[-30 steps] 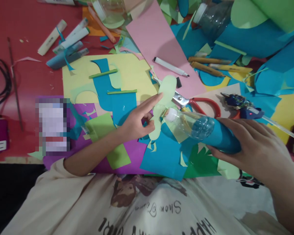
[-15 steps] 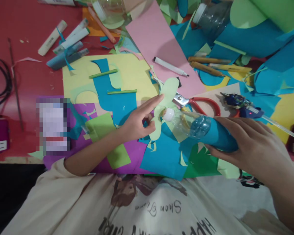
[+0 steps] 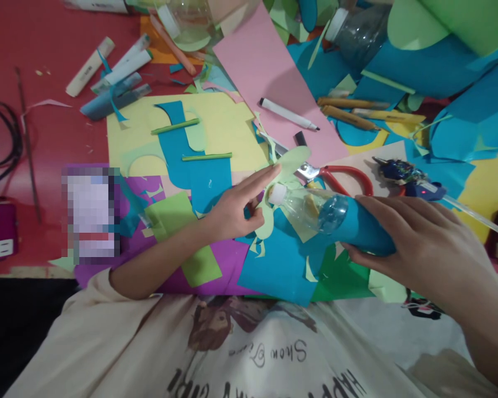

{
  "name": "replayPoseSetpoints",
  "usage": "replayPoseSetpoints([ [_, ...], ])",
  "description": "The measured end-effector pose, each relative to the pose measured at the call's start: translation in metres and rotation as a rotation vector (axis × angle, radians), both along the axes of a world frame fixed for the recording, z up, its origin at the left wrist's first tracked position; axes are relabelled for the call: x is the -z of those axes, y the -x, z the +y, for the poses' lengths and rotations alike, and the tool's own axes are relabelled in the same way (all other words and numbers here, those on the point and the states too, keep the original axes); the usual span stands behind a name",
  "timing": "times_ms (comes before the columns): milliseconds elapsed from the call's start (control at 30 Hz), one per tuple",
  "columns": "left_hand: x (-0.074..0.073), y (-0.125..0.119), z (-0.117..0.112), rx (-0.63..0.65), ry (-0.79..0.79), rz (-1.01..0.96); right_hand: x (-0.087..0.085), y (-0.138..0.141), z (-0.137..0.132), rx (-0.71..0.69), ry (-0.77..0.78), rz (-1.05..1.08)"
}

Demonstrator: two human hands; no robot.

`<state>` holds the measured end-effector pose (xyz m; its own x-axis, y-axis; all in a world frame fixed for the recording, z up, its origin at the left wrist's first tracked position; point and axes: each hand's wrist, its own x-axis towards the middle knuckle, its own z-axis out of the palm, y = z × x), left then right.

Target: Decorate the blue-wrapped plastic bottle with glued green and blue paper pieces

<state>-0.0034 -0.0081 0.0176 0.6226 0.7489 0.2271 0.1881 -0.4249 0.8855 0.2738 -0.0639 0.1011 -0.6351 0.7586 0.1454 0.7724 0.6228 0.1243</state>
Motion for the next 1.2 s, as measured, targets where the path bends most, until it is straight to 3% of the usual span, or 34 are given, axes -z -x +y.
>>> replayPoseSetpoints([
  [933, -0.005, 0.002, 0.002, 0.060, 0.040, -0.004, -0.002, 0.006, -0.001, 0.032, 0.030, 0.004],
  [1067, -0.007, 0.008, 0.006, -0.035, 0.109, -0.094, 0.002, 0.008, -0.005, 0.097, 0.065, 0.065],
  [1200, -0.002, 0.009, 0.008, -0.108, 0.015, -0.094, 0.006, 0.012, -0.012, 0.162, 0.109, 0.119],
])
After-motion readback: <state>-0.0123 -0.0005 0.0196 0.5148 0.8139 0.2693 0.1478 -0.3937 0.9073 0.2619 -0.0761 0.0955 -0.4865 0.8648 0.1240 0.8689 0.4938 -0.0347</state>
